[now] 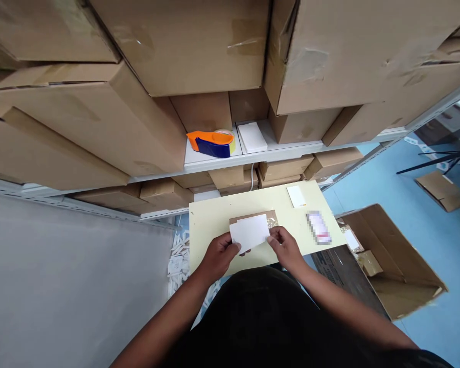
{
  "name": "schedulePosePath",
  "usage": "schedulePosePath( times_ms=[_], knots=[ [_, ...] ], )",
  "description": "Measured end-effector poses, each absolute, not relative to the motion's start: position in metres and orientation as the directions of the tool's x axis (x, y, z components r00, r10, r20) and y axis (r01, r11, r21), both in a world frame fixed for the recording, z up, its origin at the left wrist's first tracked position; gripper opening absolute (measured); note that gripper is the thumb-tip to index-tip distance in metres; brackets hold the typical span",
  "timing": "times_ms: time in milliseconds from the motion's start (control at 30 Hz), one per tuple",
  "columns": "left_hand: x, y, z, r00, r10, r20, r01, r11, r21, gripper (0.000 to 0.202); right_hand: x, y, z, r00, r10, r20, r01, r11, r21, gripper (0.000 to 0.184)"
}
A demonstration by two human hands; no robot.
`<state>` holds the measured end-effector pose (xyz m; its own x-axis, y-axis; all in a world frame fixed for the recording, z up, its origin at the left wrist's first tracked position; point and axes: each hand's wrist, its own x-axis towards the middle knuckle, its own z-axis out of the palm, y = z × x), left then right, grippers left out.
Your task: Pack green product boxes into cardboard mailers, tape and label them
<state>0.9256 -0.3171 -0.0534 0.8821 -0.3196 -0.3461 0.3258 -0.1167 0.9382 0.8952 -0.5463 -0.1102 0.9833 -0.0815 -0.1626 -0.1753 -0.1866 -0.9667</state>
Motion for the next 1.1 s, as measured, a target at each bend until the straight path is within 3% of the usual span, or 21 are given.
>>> schedulePosePath(
  times_ms=[67, 167, 300, 433, 633, 733, 800, 867, 967, 1100],
  knots=[
    [0.924, -0.319, -0.056, 0.874, -0.352, -0.335, 0.328, -0.08, 0.941, 0.025, 0.895, -0.553, -0.119, 0.914, -0.026, -0.405, -0.403, 0.06, -0.913, 0.041],
    [0.925, -0.321, -0.069, 0.868, -0.365, -0.335, 0.332, -0.074, 0.94, 0.025, 0.897, -0.555, -0.125, 0.869, 0.01, -0.494, -0.482, 0.239, -0.843, 0.039],
    [0.931, -0.324, -0.098, 0.892, -0.253, -0.375, 0.356, -0.12, 0.927, 0.028, 0.904, -0.557, -0.131, 0.911, -0.144, -0.385, -0.369, 0.128, -0.921, 0.03],
    [0.937, -0.328, -0.117, 0.892, -0.195, -0.408, 0.394, -0.108, 0.913, 0.032, 0.912, -0.563, -0.139, 0.928, -0.157, -0.338, -0.351, -0.065, -0.934, 0.025],
    [0.927, -0.333, -0.103, 0.887, -0.361, -0.288, 0.316, 0.019, 0.949, 0.028, 0.913, -0.557, -0.146, 0.845, -0.008, -0.535, -0.527, 0.158, -0.835, 0.044],
    [0.922, -0.332, -0.1, 0.886, -0.378, -0.27, 0.307, 0.042, 0.951, 0.027, 0.91, -0.554, -0.146, 0.812, 0.088, -0.577, -0.578, 0.258, -0.774, 0.045],
    [0.92, -0.332, -0.104, 0.89, -0.351, -0.289, 0.316, 0.018, 0.949, 0.028, 0.908, -0.555, -0.146, 0.822, 0.053, -0.567, -0.559, 0.264, -0.786, 0.042],
    [0.92, -0.332, -0.113, 0.895, -0.281, -0.345, 0.345, -0.053, 0.937, 0.03, 0.909, -0.558, -0.148, 0.855, -0.04, -0.517, -0.503, 0.175, -0.846, 0.041],
    [0.923, -0.333, -0.131, 0.894, -0.146, -0.424, 0.387, -0.225, 0.894, 0.035, 0.912, -0.564, -0.153, 0.922, -0.101, -0.373, -0.382, -0.105, -0.918, 0.042],
    [0.932, -0.336, -0.151, 0.896, -0.083, -0.435, 0.349, -0.473, 0.809, 0.041, 0.92, -0.568, -0.161, 0.966, -0.106, -0.237, -0.259, -0.453, -0.853, 0.039]
  ],
)
